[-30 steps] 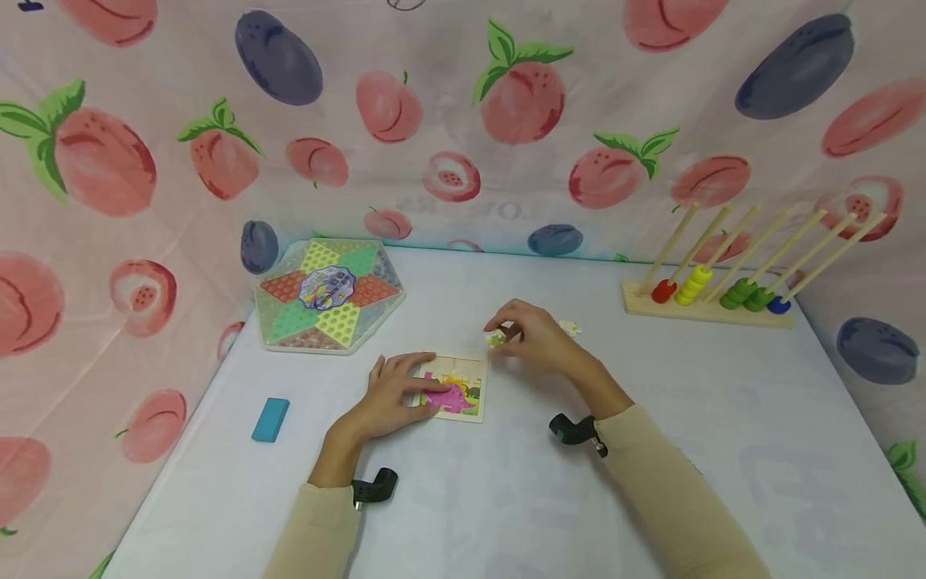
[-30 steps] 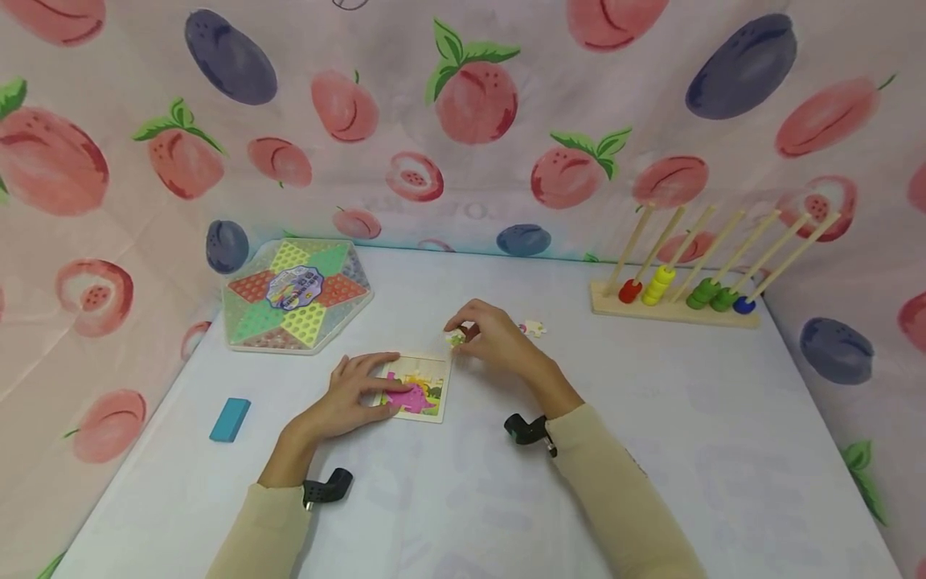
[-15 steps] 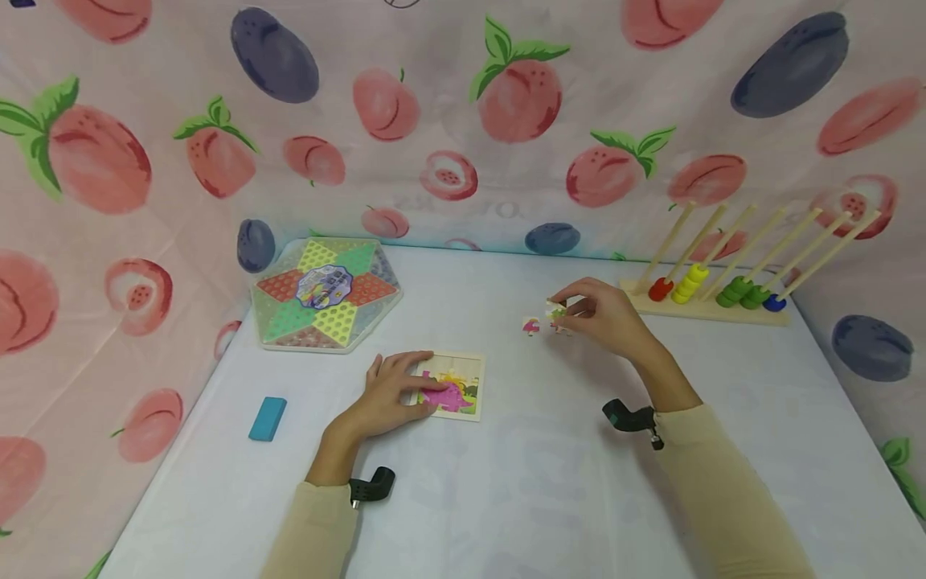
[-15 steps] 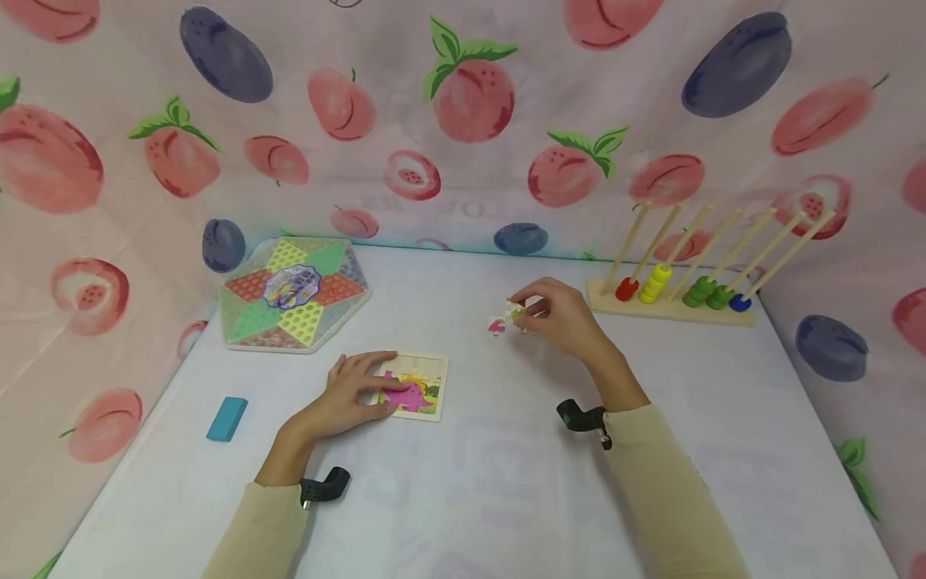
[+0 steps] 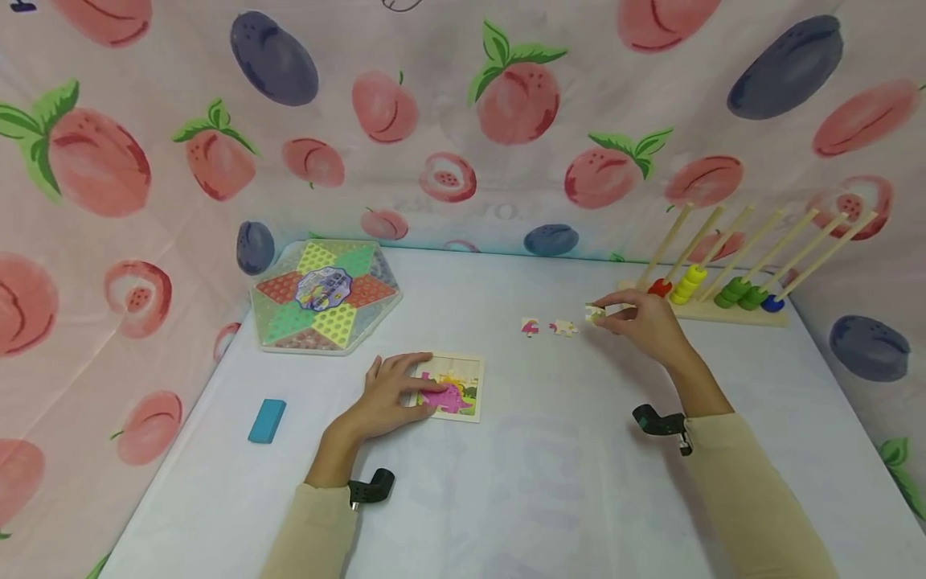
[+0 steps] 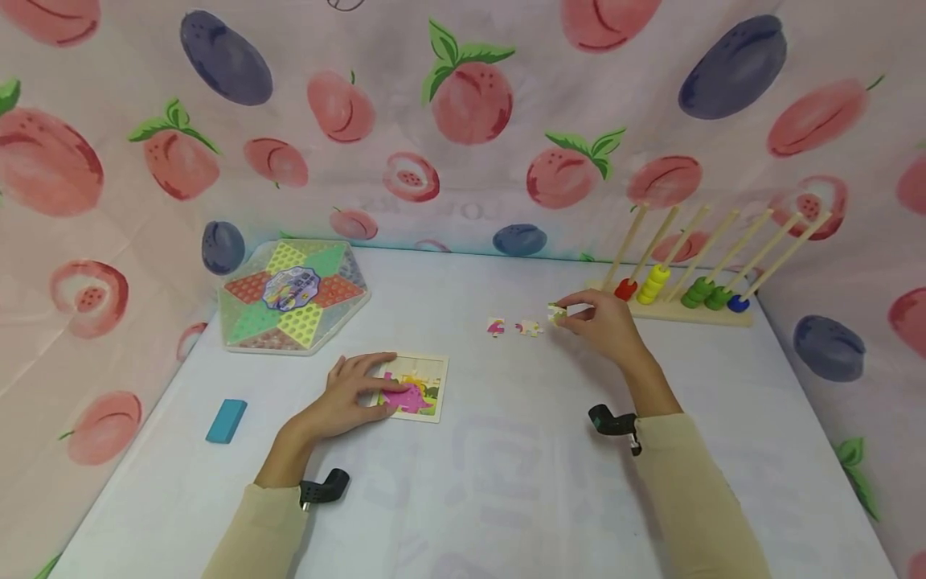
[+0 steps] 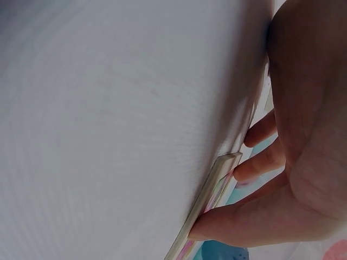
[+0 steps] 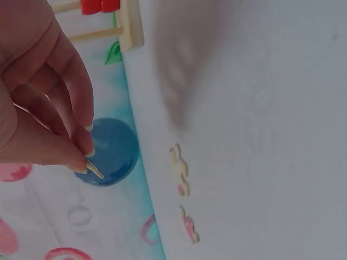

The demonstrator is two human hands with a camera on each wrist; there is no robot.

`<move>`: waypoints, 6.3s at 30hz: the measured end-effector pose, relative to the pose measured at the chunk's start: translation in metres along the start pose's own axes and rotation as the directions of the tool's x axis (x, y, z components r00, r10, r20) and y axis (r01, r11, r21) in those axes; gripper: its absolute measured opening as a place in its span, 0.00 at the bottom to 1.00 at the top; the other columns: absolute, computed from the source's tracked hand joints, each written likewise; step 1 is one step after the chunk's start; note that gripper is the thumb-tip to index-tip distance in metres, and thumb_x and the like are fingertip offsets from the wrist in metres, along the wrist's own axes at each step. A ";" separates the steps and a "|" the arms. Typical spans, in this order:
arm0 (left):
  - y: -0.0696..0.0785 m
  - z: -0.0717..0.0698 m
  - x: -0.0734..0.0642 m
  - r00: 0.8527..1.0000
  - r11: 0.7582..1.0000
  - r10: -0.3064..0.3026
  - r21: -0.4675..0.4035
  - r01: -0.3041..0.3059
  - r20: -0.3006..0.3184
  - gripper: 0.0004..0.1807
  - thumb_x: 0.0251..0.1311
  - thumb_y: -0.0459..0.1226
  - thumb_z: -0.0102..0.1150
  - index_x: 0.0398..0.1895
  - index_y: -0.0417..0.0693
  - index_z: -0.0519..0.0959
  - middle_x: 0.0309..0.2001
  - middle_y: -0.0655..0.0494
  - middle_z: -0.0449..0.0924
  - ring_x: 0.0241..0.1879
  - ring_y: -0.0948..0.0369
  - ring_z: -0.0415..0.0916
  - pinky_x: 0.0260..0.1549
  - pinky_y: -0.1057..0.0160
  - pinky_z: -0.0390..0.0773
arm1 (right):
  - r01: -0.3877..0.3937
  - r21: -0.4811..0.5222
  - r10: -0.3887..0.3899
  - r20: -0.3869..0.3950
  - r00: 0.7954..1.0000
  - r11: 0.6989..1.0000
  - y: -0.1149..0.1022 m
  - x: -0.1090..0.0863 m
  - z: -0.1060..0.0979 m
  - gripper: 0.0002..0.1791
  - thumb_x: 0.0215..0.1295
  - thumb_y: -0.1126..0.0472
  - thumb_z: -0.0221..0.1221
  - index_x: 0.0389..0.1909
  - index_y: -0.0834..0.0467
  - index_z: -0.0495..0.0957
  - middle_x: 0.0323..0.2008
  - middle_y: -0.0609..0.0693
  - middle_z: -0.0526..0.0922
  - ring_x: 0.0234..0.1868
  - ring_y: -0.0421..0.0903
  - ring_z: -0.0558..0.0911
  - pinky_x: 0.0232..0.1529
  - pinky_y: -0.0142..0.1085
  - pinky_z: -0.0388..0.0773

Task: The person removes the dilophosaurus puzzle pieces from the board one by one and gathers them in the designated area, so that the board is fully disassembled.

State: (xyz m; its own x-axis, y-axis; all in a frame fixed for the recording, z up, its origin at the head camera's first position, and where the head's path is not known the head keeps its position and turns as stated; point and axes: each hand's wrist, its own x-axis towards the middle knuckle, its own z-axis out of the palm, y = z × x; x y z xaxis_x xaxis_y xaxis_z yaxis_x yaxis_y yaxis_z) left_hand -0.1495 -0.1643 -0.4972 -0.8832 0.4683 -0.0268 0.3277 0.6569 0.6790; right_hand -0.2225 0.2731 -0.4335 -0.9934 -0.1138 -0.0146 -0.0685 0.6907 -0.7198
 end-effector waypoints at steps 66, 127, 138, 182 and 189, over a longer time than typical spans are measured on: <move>-0.002 0.001 -0.003 0.999 0.999 0.042 0.027 -0.042 -0.021 0.20 0.57 0.41 0.68 0.55 0.62 0.86 0.77 0.50 0.64 0.78 0.45 0.53 0.74 0.29 0.31 | -0.104 -0.125 0.105 0.000 0.994 0.987 0.042 0.007 0.026 0.20 0.66 0.59 0.67 0.55 0.64 0.81 0.50 0.64 0.86 0.51 0.57 0.84 0.47 0.33 0.79; -0.019 -0.015 0.008 0.997 0.997 -0.077 -0.015 0.077 0.014 0.37 0.47 0.49 0.79 0.63 0.57 0.77 0.80 0.57 0.61 0.78 0.50 0.55 0.69 0.41 0.49 | 0.364 0.082 -0.356 0.484 0.799 0.928 -0.113 0.015 0.180 0.22 0.64 0.60 0.69 0.58 0.57 0.82 0.46 0.50 0.85 0.42 0.40 0.79 0.45 0.28 0.77; -0.016 -0.018 0.007 0.996 0.996 -0.083 -0.007 0.083 0.015 0.39 0.48 0.48 0.79 0.65 0.55 0.75 0.81 0.55 0.58 0.78 0.48 0.54 0.69 0.40 0.50 | 0.334 0.004 -0.289 0.511 0.810 0.943 -0.114 0.014 0.186 0.16 0.64 0.58 0.69 0.53 0.54 0.86 0.47 0.48 0.84 0.44 0.40 0.78 0.49 0.30 0.78; -0.014 -0.015 0.010 0.989 0.989 -0.145 -0.031 0.144 -0.018 0.33 0.50 0.48 0.76 0.61 0.59 0.77 0.83 0.51 0.50 0.79 0.44 0.47 0.71 0.34 0.48 | 0.254 0.081 -0.264 0.429 0.864 0.964 -0.113 0.014 0.189 0.07 0.62 0.55 0.71 0.35 0.52 0.83 0.33 0.45 0.87 0.33 0.38 0.80 0.40 0.26 0.78; -0.012 -0.014 0.009 0.989 0.989 -0.143 -0.034 0.142 -0.025 0.32 0.50 0.47 0.77 0.61 0.59 0.77 0.83 0.51 0.50 0.79 0.44 0.48 0.70 0.35 0.49 | 0.231 0.118 -0.259 0.440 0.860 0.966 -0.112 0.016 0.183 0.07 0.61 0.55 0.72 0.35 0.52 0.84 0.32 0.44 0.89 0.31 0.37 0.81 0.36 0.27 0.78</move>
State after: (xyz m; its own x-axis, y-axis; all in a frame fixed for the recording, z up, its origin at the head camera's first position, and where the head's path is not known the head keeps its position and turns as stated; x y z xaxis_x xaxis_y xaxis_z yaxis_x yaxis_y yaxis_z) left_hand -0.1665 -0.1762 -0.4956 -0.9293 0.3541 -0.1051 0.1870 0.6963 0.6930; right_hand -0.2134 0.0632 -0.4803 -0.7957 -0.5912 -0.1318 -0.2846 0.5569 -0.7803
